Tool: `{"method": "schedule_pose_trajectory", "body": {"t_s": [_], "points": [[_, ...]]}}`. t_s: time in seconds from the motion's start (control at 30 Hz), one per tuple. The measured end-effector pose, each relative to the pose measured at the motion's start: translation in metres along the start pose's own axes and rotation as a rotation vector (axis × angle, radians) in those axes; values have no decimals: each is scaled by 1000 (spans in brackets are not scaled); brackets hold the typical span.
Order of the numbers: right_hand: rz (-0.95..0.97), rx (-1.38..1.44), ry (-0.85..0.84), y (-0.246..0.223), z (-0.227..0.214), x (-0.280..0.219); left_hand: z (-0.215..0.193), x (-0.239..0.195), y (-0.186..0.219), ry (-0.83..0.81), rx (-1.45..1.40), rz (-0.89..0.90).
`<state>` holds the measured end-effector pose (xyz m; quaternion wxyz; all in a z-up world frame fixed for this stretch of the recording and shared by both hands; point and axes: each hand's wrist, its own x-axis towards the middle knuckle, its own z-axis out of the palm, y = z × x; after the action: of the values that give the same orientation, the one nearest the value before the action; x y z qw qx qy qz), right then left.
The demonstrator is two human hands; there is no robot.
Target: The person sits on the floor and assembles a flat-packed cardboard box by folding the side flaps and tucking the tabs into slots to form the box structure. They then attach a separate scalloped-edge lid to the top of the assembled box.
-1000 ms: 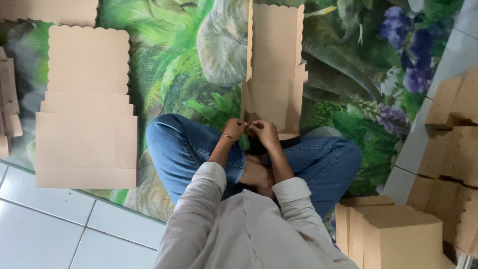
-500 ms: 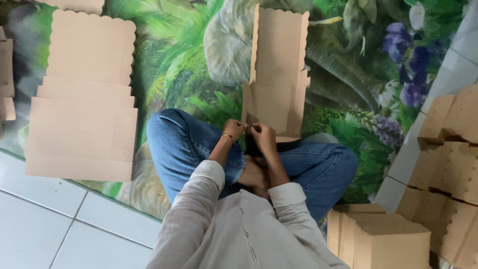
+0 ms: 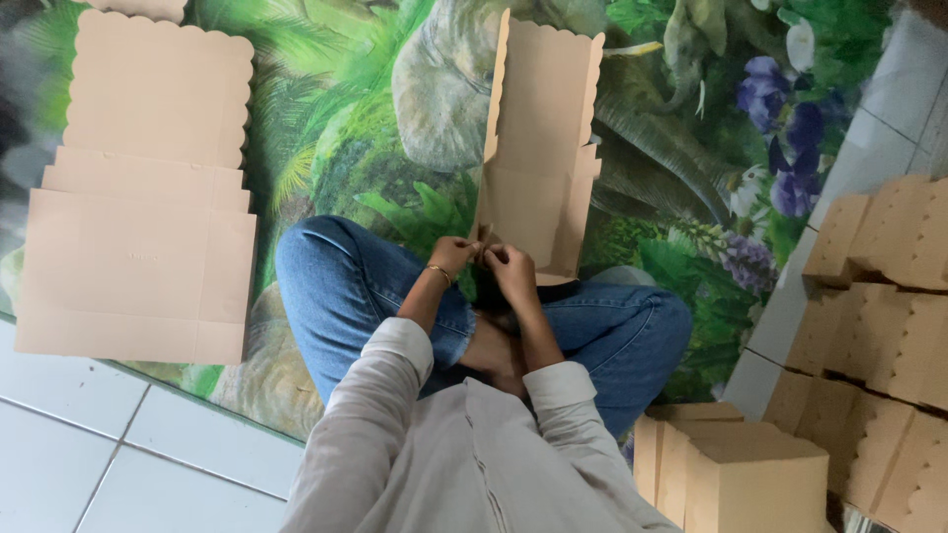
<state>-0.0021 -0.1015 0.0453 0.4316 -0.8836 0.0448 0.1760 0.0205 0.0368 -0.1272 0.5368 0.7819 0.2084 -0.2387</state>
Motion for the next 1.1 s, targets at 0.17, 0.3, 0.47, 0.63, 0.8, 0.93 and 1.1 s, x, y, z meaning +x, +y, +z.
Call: {"method": "schedule_pose_trajectory", "body": {"t_s": [0.17,0.3,0.47,0.63,0.8,0.93,1.1], "points": [[197,207,-94,23,10,14,-16,-39,30,125,34,78],[203,103,-51,18,13,19,-10,-34,25,144,-4,119],[152,8,-133,4,7,24,-14,-41,37,177,136,176],[227,173,-246,36,29,44,-11,-33,26,228,171,164],[174,203,-140,-6,10,28,-13,-20,16,226,49,40],[230,429,-152,44,35,40,-20,-29,22,209,-30,50],[278,652,-152,43,32,27,-26,-45,42,209,96,135]]}}
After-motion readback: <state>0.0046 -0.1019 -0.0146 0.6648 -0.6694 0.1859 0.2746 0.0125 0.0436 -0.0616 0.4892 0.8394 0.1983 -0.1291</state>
